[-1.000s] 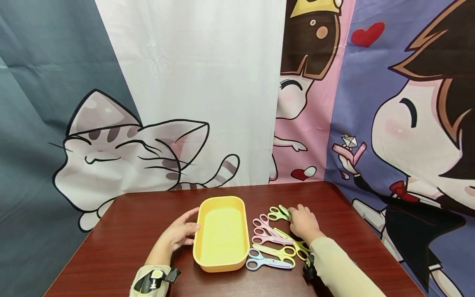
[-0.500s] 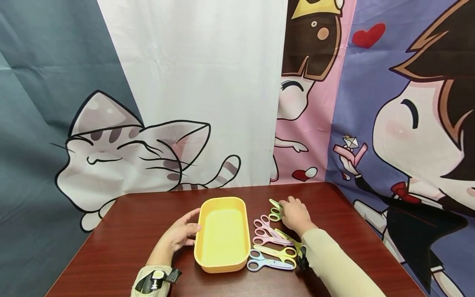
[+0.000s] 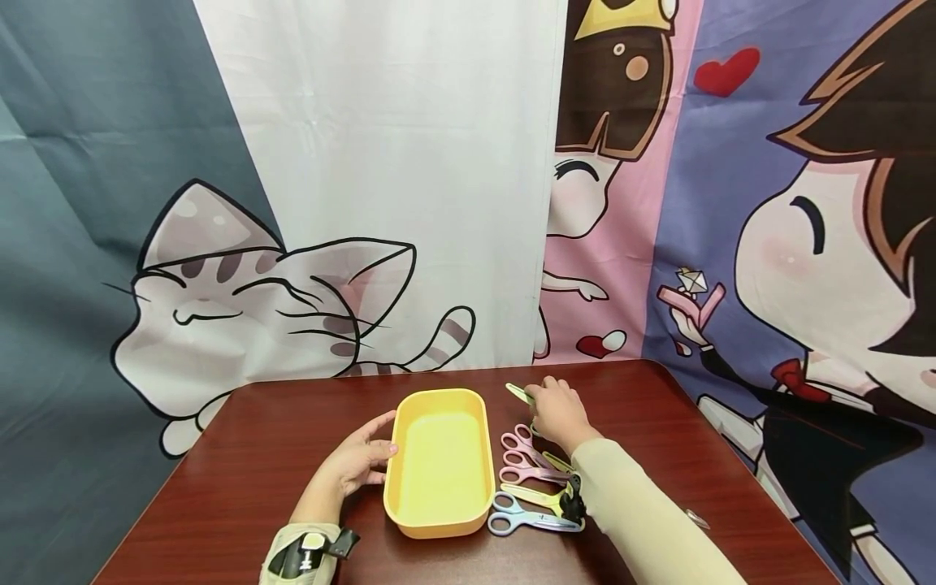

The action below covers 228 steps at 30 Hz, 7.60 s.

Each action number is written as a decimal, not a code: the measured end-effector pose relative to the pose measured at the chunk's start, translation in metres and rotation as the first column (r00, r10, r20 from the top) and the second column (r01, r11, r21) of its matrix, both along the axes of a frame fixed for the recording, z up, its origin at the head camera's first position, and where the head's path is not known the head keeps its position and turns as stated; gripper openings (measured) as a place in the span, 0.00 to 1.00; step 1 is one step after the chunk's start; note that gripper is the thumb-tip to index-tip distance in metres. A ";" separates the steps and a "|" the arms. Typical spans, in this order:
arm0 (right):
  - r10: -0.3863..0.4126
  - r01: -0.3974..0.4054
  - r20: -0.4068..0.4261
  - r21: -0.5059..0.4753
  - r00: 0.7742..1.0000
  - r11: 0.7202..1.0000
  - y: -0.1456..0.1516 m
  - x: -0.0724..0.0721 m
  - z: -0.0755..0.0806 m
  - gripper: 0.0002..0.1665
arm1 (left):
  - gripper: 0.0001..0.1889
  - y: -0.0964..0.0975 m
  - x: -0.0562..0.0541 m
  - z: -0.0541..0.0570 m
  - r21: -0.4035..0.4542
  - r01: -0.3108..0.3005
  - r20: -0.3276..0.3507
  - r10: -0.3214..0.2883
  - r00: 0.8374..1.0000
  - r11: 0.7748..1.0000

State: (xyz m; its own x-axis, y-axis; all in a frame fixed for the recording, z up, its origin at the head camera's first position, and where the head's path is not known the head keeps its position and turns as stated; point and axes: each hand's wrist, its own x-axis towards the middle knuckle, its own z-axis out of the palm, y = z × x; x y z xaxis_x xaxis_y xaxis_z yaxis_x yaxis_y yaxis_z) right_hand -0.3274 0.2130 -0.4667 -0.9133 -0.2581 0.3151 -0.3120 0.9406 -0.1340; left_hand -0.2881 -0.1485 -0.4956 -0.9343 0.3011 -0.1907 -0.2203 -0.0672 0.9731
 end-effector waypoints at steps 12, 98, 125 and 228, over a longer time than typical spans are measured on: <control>0.043 -0.043 0.014 0.010 0.999 0.999 -0.044 -0.001 0.021 0.20 | 0.37 0.000 -0.001 -0.002 0.007 -0.001 -0.002 0.001 1.000 1.000; 0.134 -0.168 0.191 0.172 0.972 0.971 -0.159 -0.014 -0.021 0.20 | 0.36 -0.001 -0.003 -0.005 0.005 0.020 -0.001 -0.020 1.000 1.000; 0.179 -0.205 0.232 0.095 0.956 0.974 -0.159 -0.016 -0.024 0.24 | 0.36 -0.001 -0.002 -0.003 0.005 0.016 0.005 -0.016 1.000 1.000; 0.040 0.013 0.210 -0.245 0.977 0.969 0.049 -0.007 -0.050 0.23 | 0.37 -0.001 -0.001 -0.004 0.033 0.020 0.023 -0.020 1.000 0.999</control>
State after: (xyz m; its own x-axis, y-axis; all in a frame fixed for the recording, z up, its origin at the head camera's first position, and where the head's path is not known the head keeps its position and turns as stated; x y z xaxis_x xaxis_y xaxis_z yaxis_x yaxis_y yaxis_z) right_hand -0.3347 0.2621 -0.5169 -0.9627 -0.2106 0.1701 -0.2643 0.8667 -0.4230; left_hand -0.2895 -0.1492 -0.4992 -0.9235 0.3263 -0.2019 -0.2444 -0.0944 0.9651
